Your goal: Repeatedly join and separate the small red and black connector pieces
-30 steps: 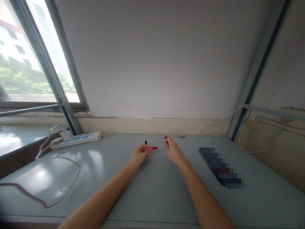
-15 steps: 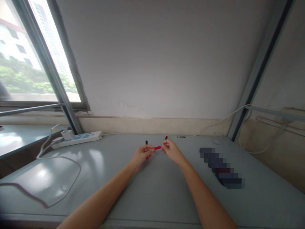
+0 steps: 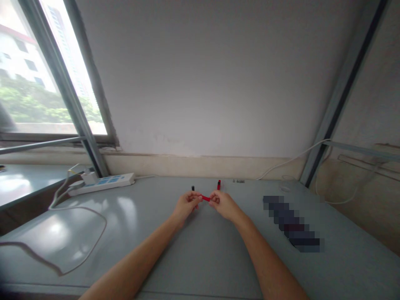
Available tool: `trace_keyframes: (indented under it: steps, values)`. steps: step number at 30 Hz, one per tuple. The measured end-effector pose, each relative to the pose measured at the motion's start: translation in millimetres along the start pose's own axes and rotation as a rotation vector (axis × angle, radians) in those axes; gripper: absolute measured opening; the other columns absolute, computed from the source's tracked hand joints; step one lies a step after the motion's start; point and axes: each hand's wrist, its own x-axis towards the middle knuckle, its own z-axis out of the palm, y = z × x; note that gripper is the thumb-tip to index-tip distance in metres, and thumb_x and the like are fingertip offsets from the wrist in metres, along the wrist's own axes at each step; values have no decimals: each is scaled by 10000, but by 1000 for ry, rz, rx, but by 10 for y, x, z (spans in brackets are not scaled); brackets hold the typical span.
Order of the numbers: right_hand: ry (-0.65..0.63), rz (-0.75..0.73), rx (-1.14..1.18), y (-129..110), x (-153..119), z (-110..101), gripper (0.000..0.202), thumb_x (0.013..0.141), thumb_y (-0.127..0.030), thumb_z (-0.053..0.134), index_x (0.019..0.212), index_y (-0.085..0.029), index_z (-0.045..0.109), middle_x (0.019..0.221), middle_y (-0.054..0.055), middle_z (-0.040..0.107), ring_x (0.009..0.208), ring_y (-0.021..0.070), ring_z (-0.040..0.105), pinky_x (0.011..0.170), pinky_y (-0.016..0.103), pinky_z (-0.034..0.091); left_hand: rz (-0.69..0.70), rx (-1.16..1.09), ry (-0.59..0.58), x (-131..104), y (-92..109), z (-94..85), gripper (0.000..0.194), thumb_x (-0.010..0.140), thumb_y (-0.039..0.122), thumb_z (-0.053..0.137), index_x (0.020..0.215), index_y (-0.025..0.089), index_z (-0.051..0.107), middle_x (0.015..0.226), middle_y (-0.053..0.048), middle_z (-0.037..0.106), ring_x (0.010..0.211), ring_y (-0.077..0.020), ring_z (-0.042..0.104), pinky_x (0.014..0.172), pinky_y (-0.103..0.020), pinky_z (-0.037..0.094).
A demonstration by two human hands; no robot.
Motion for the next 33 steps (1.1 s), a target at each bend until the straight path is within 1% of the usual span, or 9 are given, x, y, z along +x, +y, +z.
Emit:
trace_keyframes:
  steps: [4,7,11,16,19,22,24,28,33]
  values:
    - [-35,15,-152,-56,-40,13,52,724,-133,488,732,-161,530,649,-1,572,612,111,520,591,229,388,30,55,-48,9,-3,-4,220,642,288,621,789,126,599,650,-13,607,489,-64,485,447,-168,357]
    - [11,32,-248,-37,-39,21,48,716,-128,501,723,-157,539,689,22,592,639,121,525,612,238,387,51,197,-87,33,16,-65,226,679,259,581,863,131,609,729,-31,631,501,-73,506,480,-185,381]
    - [123,88,-237,79,13,38,21,690,-138,522,697,-153,536,683,23,580,635,123,519,608,238,389,40,620,40,93,25,-272,162,667,188,577,802,118,633,762,-79,644,682,-153,586,623,-231,411]
    - [134,229,-54,111,97,101,43,663,-145,528,639,-155,494,591,-6,536,557,106,497,536,214,373,-24,882,102,190,-9,-490,430,665,282,595,1043,86,541,850,-120,646,828,-212,590,671,-249,400]
    - [122,261,-69,33,154,159,86,637,-131,541,595,-164,473,558,-12,524,536,108,492,512,209,355,-23,883,48,271,-33,-472,563,646,344,610,1127,80,480,879,-122,643,826,-213,595,650,-238,399]
    - [97,268,-159,-39,234,215,95,616,-107,546,577,-163,480,561,2,545,552,120,508,516,213,348,12,915,13,359,-50,-377,571,631,355,620,1118,87,490,895,-128,641,833,-223,595,662,-246,403]
    - [88,248,-241,-57,302,255,77,624,-99,536,589,-158,501,592,23,576,584,133,526,531,218,350,35,959,17,412,-57,-307,512,641,336,613,1083,96,516,903,-129,641,851,-223,592,684,-250,405]
    - [82,215,-355,-13,449,359,75,666,-87,508,693,-142,551,719,62,633,672,145,560,579,221,361,24,1029,29,489,-69,-224,229,709,226,527,899,119,598,913,-135,642,884,-218,585,708,-255,405]
    - [61,219,-433,43,583,537,158,709,-109,509,856,-139,560,862,82,645,782,153,576,627,218,364,5,1070,54,540,-81,-274,189,718,158,491,856,102,608,960,-163,630,924,-231,570,732,-271,403]
